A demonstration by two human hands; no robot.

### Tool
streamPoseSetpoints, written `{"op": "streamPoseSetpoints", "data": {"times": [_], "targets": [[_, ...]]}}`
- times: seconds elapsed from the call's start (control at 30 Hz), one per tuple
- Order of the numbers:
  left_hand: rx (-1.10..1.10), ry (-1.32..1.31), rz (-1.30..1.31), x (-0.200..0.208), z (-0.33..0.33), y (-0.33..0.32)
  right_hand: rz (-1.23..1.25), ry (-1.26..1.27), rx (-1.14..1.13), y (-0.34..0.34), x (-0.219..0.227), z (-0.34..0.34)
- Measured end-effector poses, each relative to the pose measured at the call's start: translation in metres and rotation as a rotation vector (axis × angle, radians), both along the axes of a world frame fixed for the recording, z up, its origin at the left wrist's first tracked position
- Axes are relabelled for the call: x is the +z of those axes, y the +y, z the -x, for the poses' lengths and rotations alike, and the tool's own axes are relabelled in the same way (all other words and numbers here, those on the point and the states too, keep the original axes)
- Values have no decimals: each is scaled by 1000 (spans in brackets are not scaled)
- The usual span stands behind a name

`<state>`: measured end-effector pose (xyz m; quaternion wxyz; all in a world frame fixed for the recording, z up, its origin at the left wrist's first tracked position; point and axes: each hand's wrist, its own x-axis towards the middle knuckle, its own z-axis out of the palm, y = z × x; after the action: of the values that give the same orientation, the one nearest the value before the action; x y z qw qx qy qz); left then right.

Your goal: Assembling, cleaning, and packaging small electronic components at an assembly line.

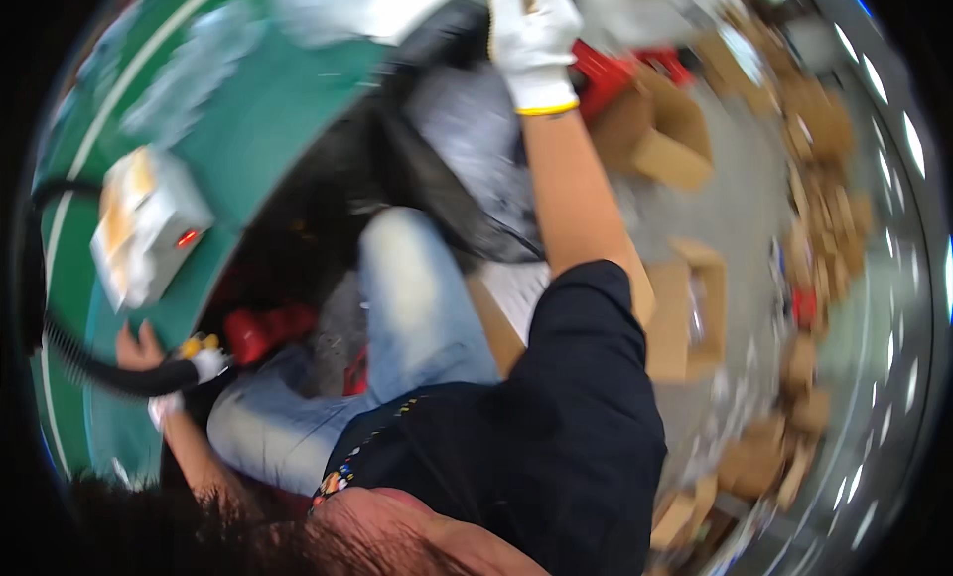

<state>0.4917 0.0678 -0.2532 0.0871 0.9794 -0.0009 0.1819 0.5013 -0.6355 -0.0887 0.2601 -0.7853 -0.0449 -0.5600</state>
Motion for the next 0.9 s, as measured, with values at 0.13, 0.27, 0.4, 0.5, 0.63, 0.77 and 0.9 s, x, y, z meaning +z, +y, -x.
{"op": "streamPoseSetpoints", "data": {"times": [0.13,0.27,0.4,0.5,0.63,0.77,0.9], "targets": [[-30,161,48,-56,-37,112,-767,177,-324,-175,-135,170],[-44,214,-42,-29,-97,201,-453,1074,-997,-220,-255,426],[-22,289,10,-46,-97,182,-188,2130,-637,-147,-288,578],[26,310,47,-40,-83,173,-168,2336,-398,-99,-289,591],[44,297,42,-17,-81,188,-92,2219,-132,-46,-296,573],[-22,295,-24,-15,-87,193,-25,2369,-115,-38,-339,589],[-36,290,-55,-39,-70,166,-23,2453,-177,-26,-301,558]]}}
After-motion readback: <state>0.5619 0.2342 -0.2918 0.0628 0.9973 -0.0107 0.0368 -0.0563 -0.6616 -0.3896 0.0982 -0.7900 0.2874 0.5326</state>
